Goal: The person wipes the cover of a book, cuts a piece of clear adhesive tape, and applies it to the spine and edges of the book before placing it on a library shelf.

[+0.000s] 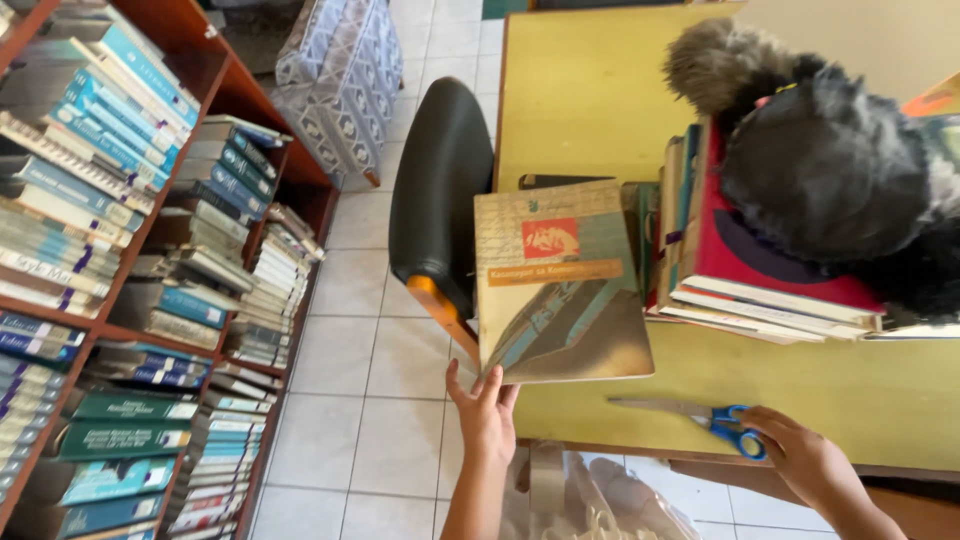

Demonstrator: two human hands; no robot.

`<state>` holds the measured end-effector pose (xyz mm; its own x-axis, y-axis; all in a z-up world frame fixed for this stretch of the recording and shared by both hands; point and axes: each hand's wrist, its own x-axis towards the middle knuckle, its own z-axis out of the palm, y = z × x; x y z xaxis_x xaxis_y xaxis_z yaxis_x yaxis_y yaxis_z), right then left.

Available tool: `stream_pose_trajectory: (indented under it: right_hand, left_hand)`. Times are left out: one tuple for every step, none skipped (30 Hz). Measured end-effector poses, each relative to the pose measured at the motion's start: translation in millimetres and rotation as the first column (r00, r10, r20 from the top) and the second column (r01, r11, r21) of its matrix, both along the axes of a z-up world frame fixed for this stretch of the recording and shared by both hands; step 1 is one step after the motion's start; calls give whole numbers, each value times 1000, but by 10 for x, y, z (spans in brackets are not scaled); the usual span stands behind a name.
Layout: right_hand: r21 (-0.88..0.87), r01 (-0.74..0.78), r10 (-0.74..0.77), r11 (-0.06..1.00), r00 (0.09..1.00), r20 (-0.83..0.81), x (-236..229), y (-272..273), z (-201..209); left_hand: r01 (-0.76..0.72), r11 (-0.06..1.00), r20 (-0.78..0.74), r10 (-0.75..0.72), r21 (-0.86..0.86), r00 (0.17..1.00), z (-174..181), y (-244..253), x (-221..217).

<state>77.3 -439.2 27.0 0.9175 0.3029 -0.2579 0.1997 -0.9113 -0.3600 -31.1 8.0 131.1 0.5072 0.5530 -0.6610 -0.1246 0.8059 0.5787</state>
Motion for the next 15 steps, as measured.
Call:
stream_pose_trajectory:
  right_hand:
    - [96, -108, 83, 990, 969, 234, -13, 0, 88]
    - [94, -99, 73, 991, 966, 248, 24, 160, 514]
    - [219, -223, 113, 950, 898, 425, 69, 344, 936]
    - [311, -360, 117, 879, 797, 592, 103, 526, 1355]
    - [311, -352, 108, 883, 797, 595, 351, 797, 1696]
    - [199, -437, 139, 877, 628, 766, 544, 990, 2105]
    - [67, -498, 178, 864, 427, 887, 668, 1118, 2571]
    - [67, -495, 178, 867, 431, 885, 908, 1199, 2649]
    - [-121, -346, 251, 930, 361, 898, 1197, 1310, 2739]
    - [-289, -174, 331, 941, 305, 893, 1483, 1425, 2839]
    - [-286, -176, 327, 942, 293, 899, 1752, 1402, 2693]
    - [-366, -111, 382, 924, 316, 868, 2024, 1394, 2553]
    - [-445, -49, 434, 894, 344, 833, 2283, 1410, 2415]
    - [-441, -51, 432, 896, 332, 839, 2107, 1445, 2561]
    - [-252, -212, 311, 944, 318, 896, 1979, 1491, 2722]
  left_hand:
    - [-10, 1000, 1, 10, -15, 1000, -17, 15, 97]
    - [0, 1000, 16, 0, -15, 1000, 120, -4, 95]
    - [3, 1000, -22, -3, -28, 1000, 260, -4, 93]
    - [5, 999, -60, -8, -41, 998, 394, -3, 85]
    - [15, 999, -58, -18, -40, 998, 386, -26, 89]
    - [-5, 998, -43, 3, -66, 999, 373, -46, 90]
    - [-32, 995, -35, 29, -97, 999, 362, -71, 48]
    - [-29, 995, -39, 25, -99, 999, 289, -119, -12]
    - [-32, 993, -30, 28, -118, 999, 223, -142, -29]
    - [-34, 990, -22, 31, -137, 999, 161, -162, -45]
    - [-39, 991, -10, 38, -131, 999, 207, -204, -57]
    - [-41, 987, -6, 41, -155, 999, 252, -237, -69]
    - [-45, 983, -3, 46, -179, 999, 292, -258, -104]
    - [-51, 983, 8, 53, -175, 999, 276, -235, -155]
    - [-75, 973, 31, 83, -218, 996, 259, -224, -171]
